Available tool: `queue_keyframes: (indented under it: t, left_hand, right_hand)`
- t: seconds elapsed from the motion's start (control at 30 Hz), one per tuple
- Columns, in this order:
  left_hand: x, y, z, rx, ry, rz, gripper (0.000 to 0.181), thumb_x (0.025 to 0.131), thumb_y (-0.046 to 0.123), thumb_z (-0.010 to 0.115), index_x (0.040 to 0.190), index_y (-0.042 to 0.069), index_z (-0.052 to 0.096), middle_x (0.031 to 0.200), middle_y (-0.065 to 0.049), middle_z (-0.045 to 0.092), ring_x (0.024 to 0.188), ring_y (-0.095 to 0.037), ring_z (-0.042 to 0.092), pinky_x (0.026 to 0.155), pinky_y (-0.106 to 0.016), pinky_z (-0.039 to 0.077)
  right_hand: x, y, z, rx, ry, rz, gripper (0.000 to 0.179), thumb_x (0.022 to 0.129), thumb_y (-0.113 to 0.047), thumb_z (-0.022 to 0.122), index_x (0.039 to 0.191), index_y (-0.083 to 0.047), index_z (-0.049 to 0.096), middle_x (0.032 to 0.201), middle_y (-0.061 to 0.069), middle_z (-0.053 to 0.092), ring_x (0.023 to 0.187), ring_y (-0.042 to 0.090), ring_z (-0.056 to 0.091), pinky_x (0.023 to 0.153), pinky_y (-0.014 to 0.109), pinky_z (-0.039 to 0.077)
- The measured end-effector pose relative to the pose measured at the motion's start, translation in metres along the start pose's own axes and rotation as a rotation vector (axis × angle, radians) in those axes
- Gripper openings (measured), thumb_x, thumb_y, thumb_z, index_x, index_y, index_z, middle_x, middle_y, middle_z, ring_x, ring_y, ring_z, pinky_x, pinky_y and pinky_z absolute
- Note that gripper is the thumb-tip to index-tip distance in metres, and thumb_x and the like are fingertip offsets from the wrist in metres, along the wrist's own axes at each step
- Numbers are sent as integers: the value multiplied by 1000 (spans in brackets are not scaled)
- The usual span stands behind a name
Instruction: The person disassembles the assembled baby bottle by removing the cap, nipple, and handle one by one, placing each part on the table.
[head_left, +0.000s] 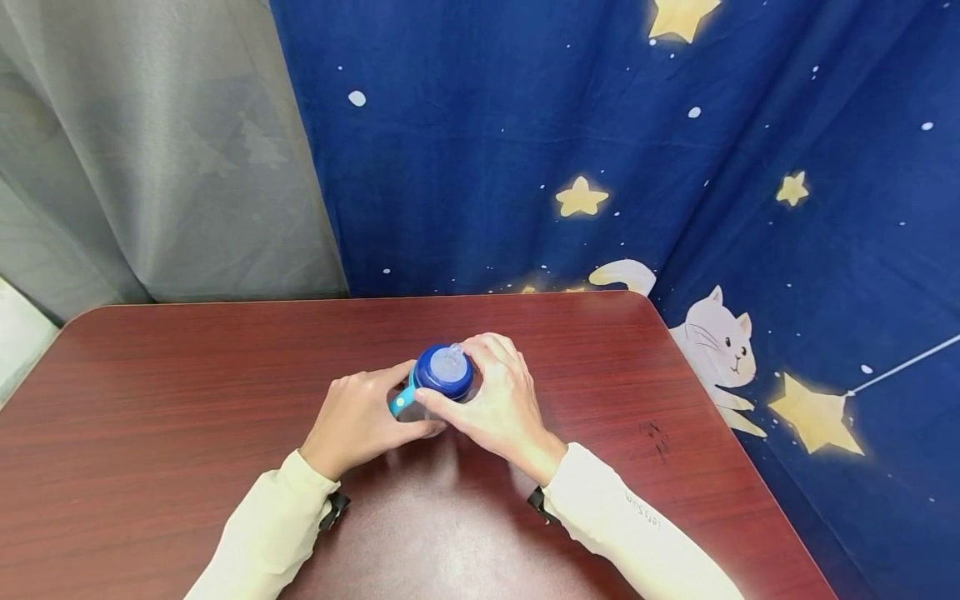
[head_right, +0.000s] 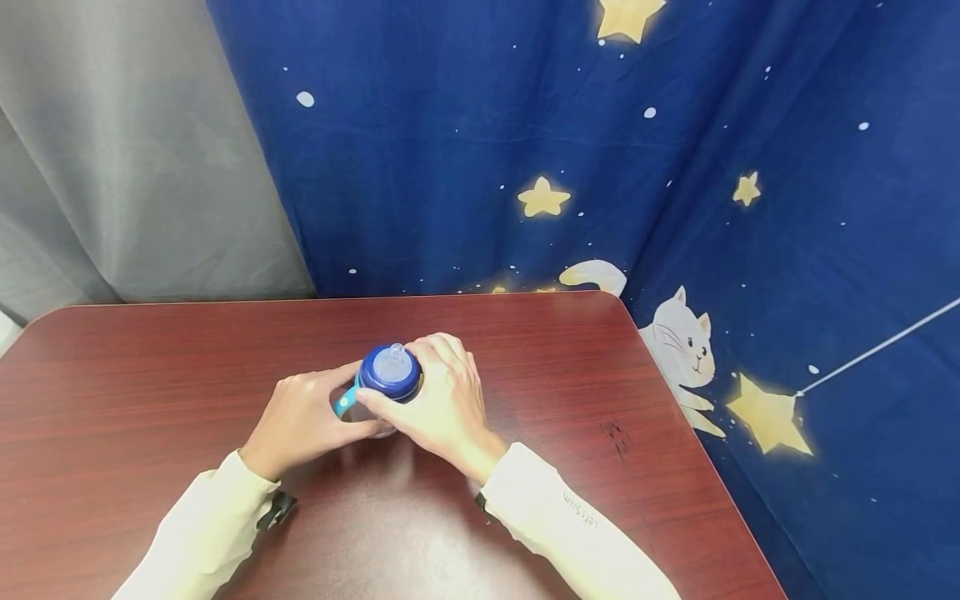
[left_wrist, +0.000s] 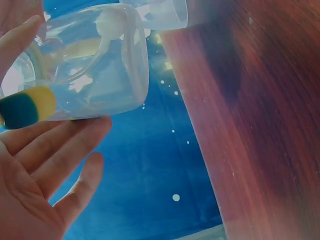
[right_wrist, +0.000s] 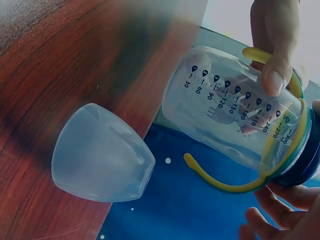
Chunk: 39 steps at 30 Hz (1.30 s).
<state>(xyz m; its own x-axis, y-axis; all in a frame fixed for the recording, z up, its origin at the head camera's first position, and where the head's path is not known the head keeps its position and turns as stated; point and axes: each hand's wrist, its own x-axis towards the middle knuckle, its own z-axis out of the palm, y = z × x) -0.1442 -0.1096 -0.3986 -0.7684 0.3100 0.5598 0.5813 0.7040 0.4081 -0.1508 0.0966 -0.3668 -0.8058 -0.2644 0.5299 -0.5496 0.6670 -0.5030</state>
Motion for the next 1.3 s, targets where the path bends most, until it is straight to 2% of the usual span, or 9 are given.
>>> queue_keyframes:
  t: [0.17, 0.43, 0.63, 0.83, 1.03, 1.13, 1.3]
  left_hand:
    - [-1, 1, -3, -60, -42, -44, 70, 62, 63, 85, 119, 26, 70, 87, 14, 71, 66, 0, 59, 58, -28, 48]
    - [-2, 3, -8, -173, -95, -68, 63, 64, 62, 86, 116, 31, 70, 87, 23, 68, 69, 2, 59, 60, -26, 48]
    - [-4, 4, -10, -244, -135, -57, 58, 66, 58, 87, 115, 32, 70, 88, 25, 67, 69, 1, 59, 61, -25, 48]
    - [-5, 6, -11, -287, -174, -36, 58, 67, 51, 89, 116, 27, 70, 90, 21, 69, 70, 1, 60, 61, -24, 49]
    - [-5, 8, -12, -331, -224, -43, 62, 66, 58, 87, 117, 27, 70, 95, 20, 69, 75, 1, 62, 63, -24, 51]
    - [-5, 9, -12, -348, -228, -46, 63, 66, 59, 87, 116, 26, 71, 95, 20, 70, 75, 0, 62, 62, -24, 50]
    - [-6, 8, -13, -343, -212, -51, 62, 65, 59, 87, 116, 27, 71, 94, 21, 70, 73, 0, 61, 60, -24, 49]
  right_hand:
    - [1, -1, -3, 24, -10, -35, 51, 72, -62, 78, 100, -22, 66, 102, -10, 58, 111, 11, 50, 94, 36, 42]
    - [-1, -4, -9, 90, -53, -47, 53, 72, -57, 81, 108, -20, 69, 112, -8, 59, 117, 11, 48, 95, 38, 43]
    - [0, -3, -15, 178, -140, -64, 55, 71, -50, 85, 113, -18, 68, 118, -8, 60, 127, 11, 44, 103, 40, 41]
    - [3, 2, -20, 289, -234, -107, 62, 70, -39, 87, 122, -14, 66, 129, -1, 57, 131, 11, 42, 107, 42, 38]
    - [7, 9, -23, 426, -350, -146, 62, 73, -28, 86, 127, -10, 62, 133, 1, 55, 135, 15, 38, 109, 43, 36]
    - [8, 10, -24, 477, -386, -152, 62, 74, -25, 85, 129, -9, 61, 135, 3, 53, 135, 17, 38, 109, 44, 37]
    - [8, 10, -25, 466, -400, -172, 63, 76, -25, 85, 132, -11, 59, 135, 3, 53, 136, 18, 37, 109, 45, 36]
